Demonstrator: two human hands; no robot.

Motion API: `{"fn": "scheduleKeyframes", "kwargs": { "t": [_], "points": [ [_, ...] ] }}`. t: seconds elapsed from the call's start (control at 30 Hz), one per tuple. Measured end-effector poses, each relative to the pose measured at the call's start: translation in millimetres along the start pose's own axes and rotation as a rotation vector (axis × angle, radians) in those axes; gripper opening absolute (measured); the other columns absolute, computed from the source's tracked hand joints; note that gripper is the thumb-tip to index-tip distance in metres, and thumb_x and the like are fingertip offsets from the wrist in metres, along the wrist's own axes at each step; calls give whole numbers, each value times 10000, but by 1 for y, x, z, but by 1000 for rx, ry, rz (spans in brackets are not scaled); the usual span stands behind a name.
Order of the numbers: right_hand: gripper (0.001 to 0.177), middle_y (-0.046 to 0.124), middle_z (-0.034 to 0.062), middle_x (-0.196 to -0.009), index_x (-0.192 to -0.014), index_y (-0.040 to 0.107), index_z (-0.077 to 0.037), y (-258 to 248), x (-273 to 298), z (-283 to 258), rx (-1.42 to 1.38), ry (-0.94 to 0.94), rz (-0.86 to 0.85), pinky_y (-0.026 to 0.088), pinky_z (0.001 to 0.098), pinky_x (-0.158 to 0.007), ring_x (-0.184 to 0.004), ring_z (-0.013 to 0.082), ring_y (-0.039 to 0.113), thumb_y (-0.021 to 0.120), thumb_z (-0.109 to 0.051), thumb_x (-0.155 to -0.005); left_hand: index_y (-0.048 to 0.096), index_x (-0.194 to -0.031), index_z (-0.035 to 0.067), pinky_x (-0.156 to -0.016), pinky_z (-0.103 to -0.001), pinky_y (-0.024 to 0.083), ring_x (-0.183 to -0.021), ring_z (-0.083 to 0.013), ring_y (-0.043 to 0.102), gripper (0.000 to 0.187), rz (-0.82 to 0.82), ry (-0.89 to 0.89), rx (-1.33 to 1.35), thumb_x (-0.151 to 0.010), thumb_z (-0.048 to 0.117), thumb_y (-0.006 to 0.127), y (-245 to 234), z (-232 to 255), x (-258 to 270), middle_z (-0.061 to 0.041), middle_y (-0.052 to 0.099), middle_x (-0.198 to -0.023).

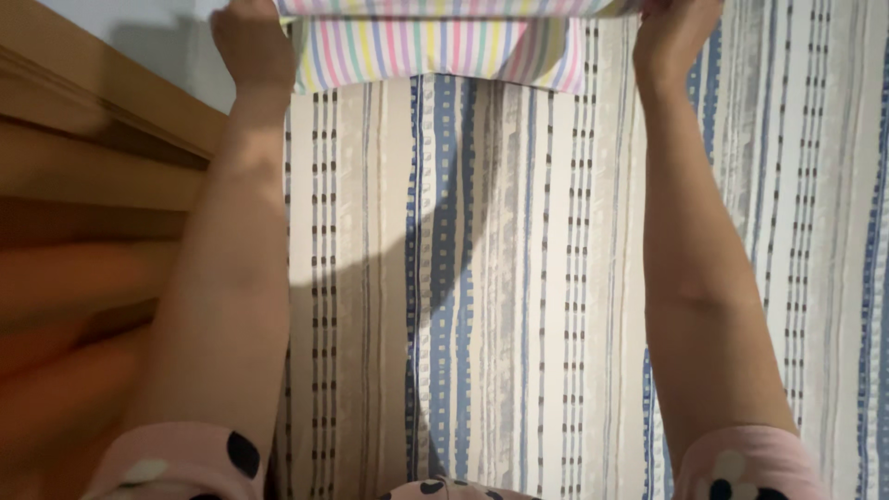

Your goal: The person picks up pillows from the floor and bed, brushes them with a small whisk broom, and pulls pillowcases onto them by hand. They then arrange the covered pillows and a long cylindrical bolster pillow on the bed.

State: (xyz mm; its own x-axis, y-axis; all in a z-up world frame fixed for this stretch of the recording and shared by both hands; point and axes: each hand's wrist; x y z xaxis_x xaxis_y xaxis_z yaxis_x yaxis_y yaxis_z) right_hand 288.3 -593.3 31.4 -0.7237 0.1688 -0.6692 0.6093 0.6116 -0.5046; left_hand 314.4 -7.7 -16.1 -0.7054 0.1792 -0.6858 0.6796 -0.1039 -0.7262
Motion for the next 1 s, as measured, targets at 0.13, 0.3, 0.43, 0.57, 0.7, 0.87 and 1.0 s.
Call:
{"fn": "scheduleKeyframes", "kwargs": {
  "t": [0.13,0.3,0.43,0.57,0.7,0.87,1.0],
  "points": [
    [103,652,137,-720,-845,667,-11,-24,10,-31,159,-40,-124,429,355,-585,-646,187,644,634,47,-922,690,-843,45,-604,-378,506,-654,-305,656,268,-17,-19,-83,-622,-105,715,10,6,7,-124,685,-804],
    [167,746,156,-889,-1047,736,28,-54,23,-60,118,-153,-153,545,346,-657,-740,239,725,714,72,-888,721,-736,76,-641,-443,511,-666,-316,678,125,-120,-127,-56,-797,-15,781,17,3,10,-134,697,-716],
    [362,712,190,-1111,-1248,673,52,-59,34,-61,61,-182,-208,628,323,-751,-924,262,736,622,54,-890,721,-856,56,-685,-435,535,-757,-304,710,45,-268,-479,163,-833,74,754,5,5,5,-152,740,-842],
    [453,701,158,-1183,-1390,580,-5,-50,38,-44,-440,497,-236,671,343,-773,-976,226,748,454,-331,-1100,603,-1162,85,-680,-371,583,-777,-237,759,289,-469,-1354,912,-955,259,500,-8,21,-9,-129,793,-965],
    [686,688,163,-1155,-1430,511,1,-42,34,-38,-621,769,-340,700,373,-848,-1001,247,766,401,-591,-1102,498,-1301,76,-664,-369,608,-788,-194,781,485,-386,-1301,965,-1014,467,516,-13,40,-7,-62,694,-1064],
    [729,643,163,-1128,-1459,432,-7,-22,30,-57,-729,882,-380,685,419,-852,-982,285,741,451,-607,-1045,488,-1389,91,-846,-335,588,-924,-184,791,462,-69,-843,818,-1072,421,554,-1,43,10,-81,809,-1071],
    [746,649,171,-1135,-1444,311,-42,-5,45,-66,-717,914,-321,702,430,-835,-978,290,757,491,-605,-989,437,-1417,66,-863,-335,630,-970,-209,786,465,-7,-738,914,-1071,342,580,0,41,23,-107,770,-1068]
  ]
}}
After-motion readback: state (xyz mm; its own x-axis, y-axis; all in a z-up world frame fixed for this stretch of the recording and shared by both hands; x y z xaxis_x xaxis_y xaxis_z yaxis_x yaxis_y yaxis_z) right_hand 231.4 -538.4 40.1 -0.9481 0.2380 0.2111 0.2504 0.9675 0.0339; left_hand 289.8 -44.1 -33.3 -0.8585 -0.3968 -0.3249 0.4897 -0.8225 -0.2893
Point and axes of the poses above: each hand's wrist, its own x-axis away from the middle knuckle, its own y-axis out of the palm, z = x × y
